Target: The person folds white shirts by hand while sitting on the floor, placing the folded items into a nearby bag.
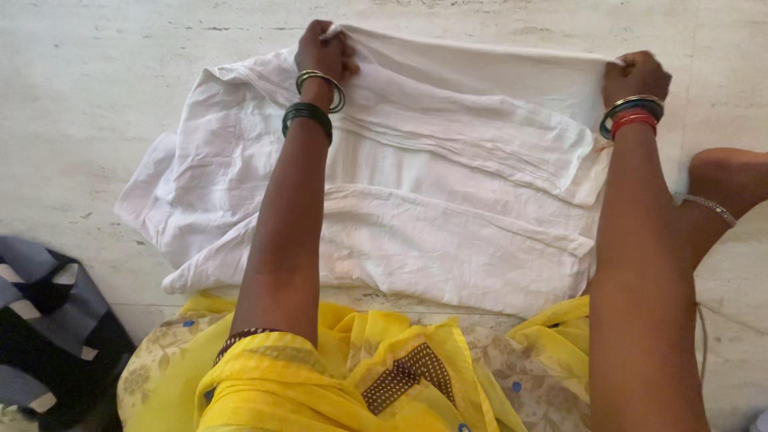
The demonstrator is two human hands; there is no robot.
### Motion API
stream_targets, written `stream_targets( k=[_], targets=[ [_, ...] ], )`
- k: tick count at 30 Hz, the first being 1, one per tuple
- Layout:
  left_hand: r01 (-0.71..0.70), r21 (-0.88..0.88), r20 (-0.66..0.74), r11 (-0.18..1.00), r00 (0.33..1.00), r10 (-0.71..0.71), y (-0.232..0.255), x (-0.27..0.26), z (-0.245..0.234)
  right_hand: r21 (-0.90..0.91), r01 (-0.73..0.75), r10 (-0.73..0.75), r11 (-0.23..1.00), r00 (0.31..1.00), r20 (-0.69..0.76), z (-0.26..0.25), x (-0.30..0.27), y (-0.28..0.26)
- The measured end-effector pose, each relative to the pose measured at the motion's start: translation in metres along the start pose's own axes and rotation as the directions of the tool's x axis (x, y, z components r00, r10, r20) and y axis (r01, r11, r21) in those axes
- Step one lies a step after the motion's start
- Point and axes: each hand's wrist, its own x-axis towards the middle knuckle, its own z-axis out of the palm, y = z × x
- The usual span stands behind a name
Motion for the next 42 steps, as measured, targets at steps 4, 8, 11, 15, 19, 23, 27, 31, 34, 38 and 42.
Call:
stream_targets(
  k=[4, 8, 11, 15, 19, 23, 27, 31, 34, 38, 42],
  targets=[
    [0.164, -0.492, 0.115, 0.855, 0.986, -0.123, 0.022, 0.004, -0.018, 0.433, -0.178, 0.236, 0.884, 0.968, -0.084, -0.016, -0.015, -0.002],
    [0.136, -0.394, -0.005, 0.909, 0.989, -0.151, 0.052, -0.014, -0.022, 0.315, 0.195, -0.034, 0.929, 0.892, -0.452, -0.029, -0.027, -0.023],
    [0.07, -0.568, 0.022, 0.82, 0.997, -0.07, 0.051, -0.027, -0.013, 0.399, 0.31, -0.144, 0.863, 0.908, -0.394, -0.029, -0.06, -0.04],
    [-0.485, 0.431, 0.099, 0.761, 0.864, 0.494, 0.052, -0.047, -0.011, 0.031, 0.432, -0.42, 0.901, 0.889, -0.185, -0.025, -0.098, -0.042],
    [-0.463, 0.707, 0.241, 0.536, 0.869, 0.432, 0.067, -0.063, -0.007, 0.0, 0.309, -0.308, 0.951, 0.951, 0.039, -0.028, -0.117, -0.024],
    [-0.391, 0.684, 0.168, 0.616, 0.906, 0.389, 0.068, -0.062, 0.003, 0.007, 0.116, -0.114, 0.993, 0.965, 0.238, -0.03, -0.101, 0.001],
    [-0.314, 0.587, -0.042, 0.746, 0.909, 0.416, 0.052, -0.034, 0.0, -0.018, 0.139, -0.132, 0.99, 0.971, 0.201, -0.042, -0.094, 0.013],
    [-0.376, 0.498, -0.111, 0.782, 0.866, 0.487, 0.038, -0.012, 0.012, -0.041, 0.055, -0.048, 0.998, 0.989, 0.143, -0.044, -0.087, 0.002],
    [-0.449, 0.692, -0.083, 0.566, 0.729, 0.679, 0.047, -0.032, 0.013, -0.052, 0.058, -0.057, 0.997, 0.998, 0.029, -0.036, -0.058, -0.003],
    [-0.379, 0.796, -0.001, 0.471, 0.779, 0.628, 0.043, -0.039, 0.011, -0.03, 0.379, -0.378, 0.925, 0.906, -0.191, 0.01, -0.028, 0.009],
    [-0.258, 0.737, 0.109, 0.625, 0.958, 0.267, 0.052, -0.021, 0.003, -0.074, 0.15, -0.161, 0.986, 0.972, -0.172, 0.022, -0.003, -0.016]
  ],
)
